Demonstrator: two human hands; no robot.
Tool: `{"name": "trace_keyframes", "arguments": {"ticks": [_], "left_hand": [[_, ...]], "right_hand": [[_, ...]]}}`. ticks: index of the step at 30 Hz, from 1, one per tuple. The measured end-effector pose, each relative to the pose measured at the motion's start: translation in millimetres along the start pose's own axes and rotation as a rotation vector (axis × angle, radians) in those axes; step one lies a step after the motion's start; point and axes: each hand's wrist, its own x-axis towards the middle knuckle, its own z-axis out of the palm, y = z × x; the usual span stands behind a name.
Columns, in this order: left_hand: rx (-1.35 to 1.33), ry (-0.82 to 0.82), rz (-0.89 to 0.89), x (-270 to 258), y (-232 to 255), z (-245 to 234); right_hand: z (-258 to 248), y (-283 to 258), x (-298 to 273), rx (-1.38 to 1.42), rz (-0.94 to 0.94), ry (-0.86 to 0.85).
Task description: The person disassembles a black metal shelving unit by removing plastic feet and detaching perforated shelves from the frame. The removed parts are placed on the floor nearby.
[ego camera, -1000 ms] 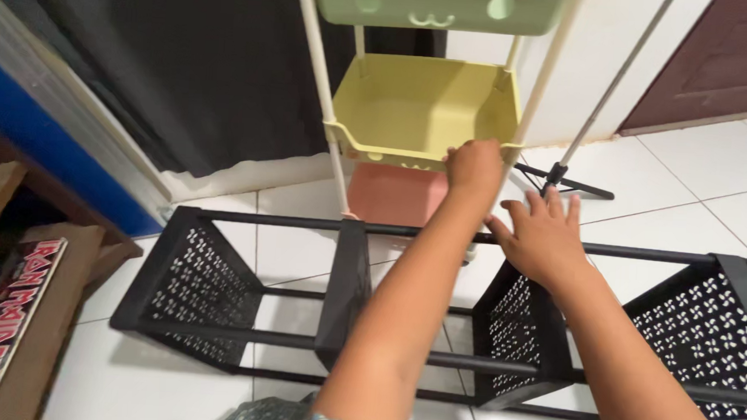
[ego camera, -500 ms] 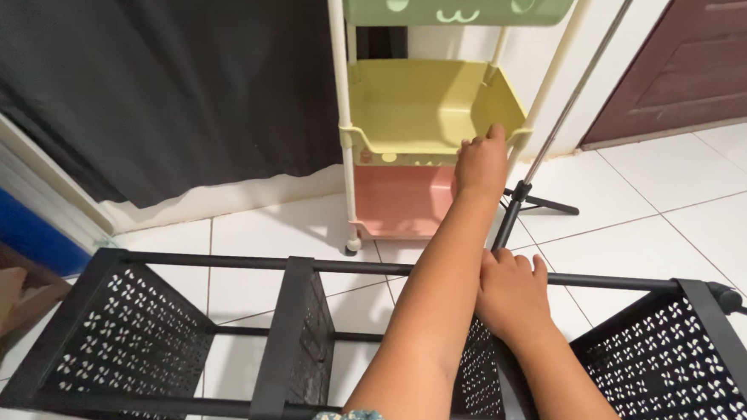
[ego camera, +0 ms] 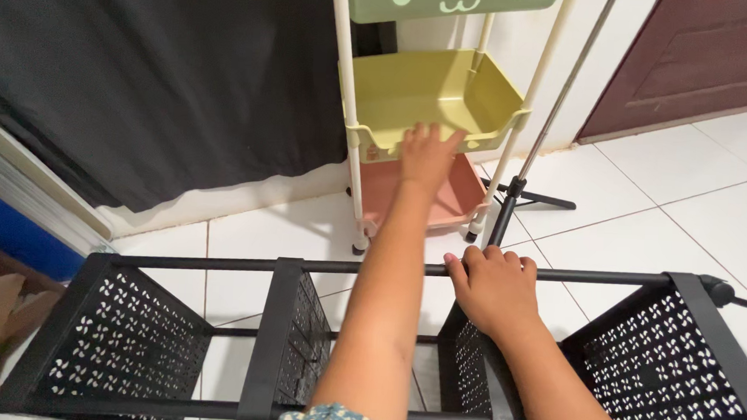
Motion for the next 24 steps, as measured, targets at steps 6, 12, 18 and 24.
{"name": "trace_keyframes", "arguments": {"ticks": [6, 12, 18, 24], "left_hand": [[0.118, 0.035, -0.035, -11, -33, -27], [0.099, -0.094, -0.128, -6, -34, -13], [0.011, -0.104, -0.22, 12, -33, -1], [-0.101, -0.093, -0.16, 10, -44, 1]], "right_hand": [[-5, -2, -1, 0.031, 0.041, -0.028], [-3, -1, -2, 0.018, -0.002, 0.053], [-1, -1, -3, 0.015, -0.025, 0.108], [-3, -3, -4, 0.005, -0.005, 0.085]]}}
